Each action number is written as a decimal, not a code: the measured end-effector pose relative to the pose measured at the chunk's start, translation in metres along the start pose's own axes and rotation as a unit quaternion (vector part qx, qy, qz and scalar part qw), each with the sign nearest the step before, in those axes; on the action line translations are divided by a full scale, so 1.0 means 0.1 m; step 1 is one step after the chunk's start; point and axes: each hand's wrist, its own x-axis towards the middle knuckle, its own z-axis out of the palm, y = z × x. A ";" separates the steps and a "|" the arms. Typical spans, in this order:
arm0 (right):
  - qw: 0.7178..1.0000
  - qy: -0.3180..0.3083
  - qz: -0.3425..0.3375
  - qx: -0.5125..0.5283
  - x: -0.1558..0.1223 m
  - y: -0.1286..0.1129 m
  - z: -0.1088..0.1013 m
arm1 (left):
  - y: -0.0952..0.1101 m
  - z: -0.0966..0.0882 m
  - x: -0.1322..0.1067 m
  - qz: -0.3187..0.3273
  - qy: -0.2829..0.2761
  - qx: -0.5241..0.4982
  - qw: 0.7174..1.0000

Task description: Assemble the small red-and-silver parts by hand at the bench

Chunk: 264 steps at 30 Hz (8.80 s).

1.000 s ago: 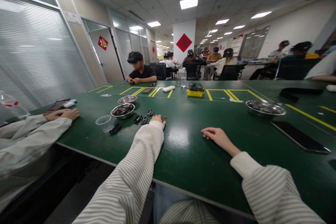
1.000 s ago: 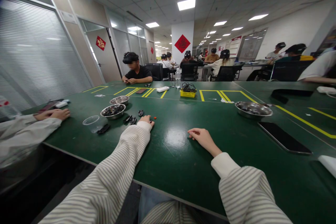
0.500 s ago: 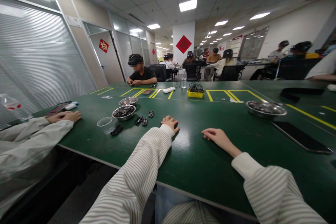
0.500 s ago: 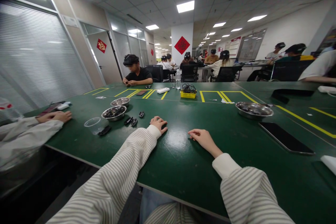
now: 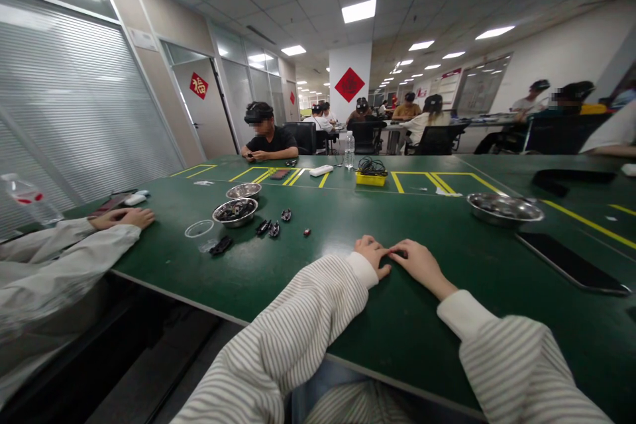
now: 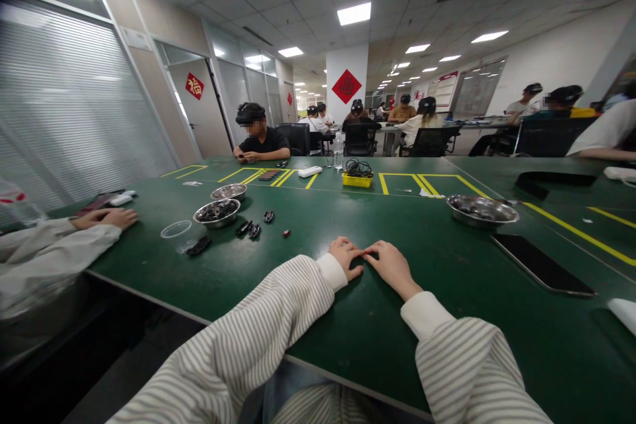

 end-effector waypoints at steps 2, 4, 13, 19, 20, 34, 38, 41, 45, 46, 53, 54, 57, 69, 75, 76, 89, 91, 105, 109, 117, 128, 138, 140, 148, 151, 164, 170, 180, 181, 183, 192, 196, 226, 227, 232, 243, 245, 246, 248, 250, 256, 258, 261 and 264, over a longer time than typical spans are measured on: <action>1.000 0.002 0.006 0.017 -0.01 -0.01 -0.01 | -0.02 -0.02 0.00 -0.002 -0.004 -0.006 1.000; 0.999 0.004 0.009 0.039 -0.02 -0.03 -0.03 | -0.03 -0.03 0.00 0.001 -0.005 -0.006 1.000; 0.999 -0.005 -0.006 0.044 -0.03 -0.06 -0.06 | -0.07 -0.08 0.00 -0.054 0.000 0.037 0.998; 0.996 -0.030 -0.026 0.074 -0.03 -0.05 -0.06 | -0.61 -0.52 -0.04 -0.312 -0.005 0.160 0.937; 0.996 -0.031 -0.022 0.079 -0.03 -0.06 -0.06 | -0.74 -0.58 -0.07 -0.364 -0.007 0.175 0.915; 0.988 -0.010 0.021 0.151 -0.04 -0.12 -0.05 | -0.49 -0.26 -0.03 -0.141 -0.056 0.063 0.986; 0.978 -0.030 0.017 0.207 -0.03 -0.14 -0.02 | -0.15 -0.11 -0.06 -0.041 -0.023 0.005 0.999; 0.969 -0.021 0.011 0.247 -0.04 -0.16 -0.02 | -0.05 -0.10 -0.08 -0.026 -0.006 -0.022 0.999; 0.958 0.006 0.012 0.287 -0.04 -0.18 -0.04 | -0.05 -0.14 -0.09 -0.029 0.017 -0.044 0.998; 0.954 0.009 0.015 0.298 -0.04 -0.19 -0.05 | -0.06 -0.15 -0.09 -0.030 0.020 -0.047 0.998; 0.928 0.038 0.059 0.366 -0.03 -0.24 -0.06 | -0.09 -0.15 -0.07 -0.040 0.029 -0.057 0.997; 0.926 0.040 0.062 0.369 -0.03 -0.24 -0.06 | -0.09 -0.15 -0.07 -0.046 0.031 -0.053 0.997; 0.923 0.030 0.061 0.379 -0.04 -0.24 -0.06 | -0.11 -0.15 -0.07 -0.053 0.036 -0.047 0.997; 0.927 0.021 0.016 0.374 -0.05 -0.26 -0.14 | -0.12 -0.19 -0.09 -0.030 0.079 -0.042 0.996; 0.931 0.012 0.020 0.364 -0.05 -0.27 -0.16 | -0.12 -0.19 -0.11 -0.026 0.099 -0.041 0.994; 0.931 0.011 0.020 0.364 -0.05 -0.26 -0.16 | -0.12 -0.19 -0.11 -0.022 0.104 -0.041 0.993; 0.908 0.013 0.053 0.416 -0.05 -0.27 -0.12 | -0.14 -0.16 -0.11 0.027 0.171 -0.043 0.984; 0.901 0.014 0.066 0.429 -0.05 -0.27 -0.11 | -0.14 -0.17 -0.10 0.043 0.182 -0.047 0.981; 0.922 -0.025 0.074 0.379 -0.04 -0.23 -0.06 | -0.14 -0.21 -0.12 0.057 0.083 0.007 0.995; 0.927 -0.027 0.085 0.365 -0.04 -0.21 -0.06 | -0.38 -0.25 -0.06 -0.040 0.071 0.033 0.996; 0.938 -0.054 0.081 0.333 -0.04 -0.18 -0.04 | -1.18 -0.46 -0.07 -0.280 -0.004 0.112 0.954; 0.946 -0.066 0.074 0.308 -0.04 -0.18 -0.05 | -1.31 -0.47 -0.09 -0.376 -0.052 0.140 0.915; 0.949 -0.074 0.063 0.302 -0.04 -0.19 -0.06 | -1.27 -0.47 -0.15 -0.321 0.014 0.170 0.932; 0.950 -0.075 0.061 0.298 -0.03 -0.18 -0.06 | -1.29 -0.46 -0.16 -0.292 0.021 0.158 0.943; 0.951 -0.048 0.063 0.298 -0.03 -0.17 -0.06 | -0.92 -0.30 -0.01 -0.159 0.023 0.040 0.986; 0.957 -0.001 0.080 0.281 -0.02 -0.14 -0.07 | -0.54 -0.14 0.08 -0.059 0.033 -0.012 0.998; 0.990 -0.052 0.002 0.129 -0.01 -0.01 -0.09 | -0.49 -0.18 0.06 -0.013 0.013 -0.029 0.999; 0.995 -0.037 -0.020 0.092 -0.05 -0.08 -0.06 | -1.00 -0.45 -0.11 -0.392 0.037 0.182 0.901; 0.982 -0.010 0.016 0.189 -0.04 -0.11 -0.03 | -0.81 -0.21 0.00 -0.164 -0.031 0.027 0.986; 0.978 -0.011 0.023 0.205 -0.04 -0.12 -0.03 | -0.70 -0.17 0.01 -0.108 -0.026 -0.006 0.994; 0.972 -0.014 0.030 0.233 -0.04 -0.14 -0.03 | -0.49 -0.11 0.03 -0.027 -0.014 -0.063 0.998; 0.959 0.026 -0.004 0.284 -0.07 -0.22 -0.07 | -0.25 -0.09 -0.01 0.023 0.067 -0.128 0.989; 0.962 0.048 -0.014 0.269 -0.07 -0.23 -0.07 | -0.26 -0.12 -0.01 0.027 0.096 -0.124 0.987; 0.938 0.039 -0.004 0.344 -0.09 -0.23 -0.06 | -0.22 -0.22 -0.09 0.112 0.102 -0.055 0.987; 0.938 0.039 -0.005 0.343 -0.10 -0.24 -0.07 | -0.22 -0.22 -0.09 0.114 0.100 -0.052 0.987; 0.948 0.043 -0.022 0.316 -0.10 -0.25 -0.08 | -0.23 -0.22 -0.09 0.121 0.089 -0.023 0.988; 0.948 0.049 -0.023 0.313 -0.09 -0.25 -0.09 | -0.23 -0.24 -0.09 0.112 0.092 -0.062 0.987; 0.948 0.052 -0.021 0.314 -0.09 -0.26 -0.11 | -0.23 -0.24 -0.09 0.105 0.099 -0.066 0.987; 0.947 0.057 -0.017 0.314 -0.08 -0.26 -0.12 | -0.23 -0.25 -0.09 0.101 0.103 -0.068 0.987; 0.945 0.075 -0.006 0.320 -0.08 -0.26 -0.14 | -0.23 -0.25 -0.09 0.095 0.109 -0.070 0.987; 0.938 0.093 0.008 0.333 -0.07 -0.26 -0.16 | -0.23 -0.25 -0.09 0.092 0.114 -0.071 0.987; 0.934 0.055 0.003 0.353 -0.08 -0.27 -0.15 | -0.22 -0.24 -0.09 0.097 0.120 -0.077 0.985; 0.934 0.045 0.000 0.354 -0.08 -0.28 -0.14 | -0.21 -0.24 -0.09 0.101 0.126 -0.075 0.984; 0.935 0.044 0.001 0.352 -0.08 -0.29 -0.14 | -0.20 -0.25 -0.10 0.111 0.139 -0.076 0.981; 0.934 0.059 0.005 0.352 -0.08 -0.27 -0.15 | -0.19 -0.26 -0.10 0.113 0.159 -0.080 0.978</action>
